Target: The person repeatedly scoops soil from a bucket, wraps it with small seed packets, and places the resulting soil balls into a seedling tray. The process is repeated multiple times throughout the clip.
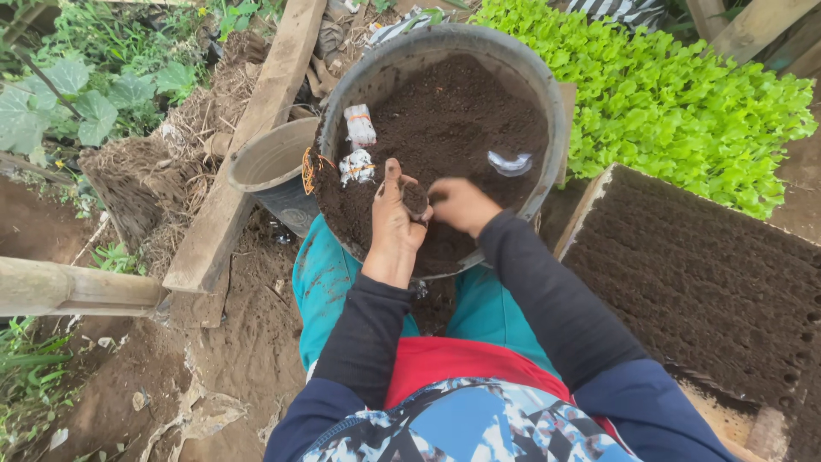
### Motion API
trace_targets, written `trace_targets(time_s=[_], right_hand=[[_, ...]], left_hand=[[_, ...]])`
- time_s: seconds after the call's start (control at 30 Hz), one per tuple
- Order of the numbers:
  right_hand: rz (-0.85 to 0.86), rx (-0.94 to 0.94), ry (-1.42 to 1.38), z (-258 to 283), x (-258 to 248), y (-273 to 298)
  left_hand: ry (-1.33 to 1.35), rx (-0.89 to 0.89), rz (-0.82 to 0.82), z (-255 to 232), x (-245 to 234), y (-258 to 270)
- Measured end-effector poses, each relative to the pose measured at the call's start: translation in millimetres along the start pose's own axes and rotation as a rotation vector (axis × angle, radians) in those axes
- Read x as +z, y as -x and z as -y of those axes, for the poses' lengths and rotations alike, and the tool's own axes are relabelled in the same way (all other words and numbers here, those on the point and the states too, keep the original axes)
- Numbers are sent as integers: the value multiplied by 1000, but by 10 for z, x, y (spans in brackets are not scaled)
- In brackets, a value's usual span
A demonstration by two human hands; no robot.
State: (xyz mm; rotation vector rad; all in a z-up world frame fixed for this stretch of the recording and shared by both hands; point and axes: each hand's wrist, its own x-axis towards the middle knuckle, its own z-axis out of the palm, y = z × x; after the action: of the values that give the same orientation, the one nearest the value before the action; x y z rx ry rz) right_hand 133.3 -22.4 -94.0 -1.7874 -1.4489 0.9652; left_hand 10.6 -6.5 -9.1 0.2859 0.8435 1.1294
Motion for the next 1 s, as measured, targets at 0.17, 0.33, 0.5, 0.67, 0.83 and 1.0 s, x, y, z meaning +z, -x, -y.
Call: trace_targets(time_s=[0.17, 0.33, 0.5, 0.67, 0.83, 1.0], right_hand=[[-310, -46, -961, 1095, -507, 335], [-478, -182, -907, 1525, -523, 448], [-448, -241, -613, 1362, -485, 557], [-371, -27, -37, 1147, -572, 748], [-427, -45, 101, 711, -1015, 1030], [-675, 59, 124, 407, -1607, 1837]], left_hand=[[-5, -148, -217, -112, 130, 90], [102, -402, -289, -16, 107, -32], [113, -357, -332, -133, 338, 191], [-62, -203, -299, 78, 299, 55], [-293, -181, -113, 211, 222, 113], [-798, 220, 146, 301, 26, 112]])
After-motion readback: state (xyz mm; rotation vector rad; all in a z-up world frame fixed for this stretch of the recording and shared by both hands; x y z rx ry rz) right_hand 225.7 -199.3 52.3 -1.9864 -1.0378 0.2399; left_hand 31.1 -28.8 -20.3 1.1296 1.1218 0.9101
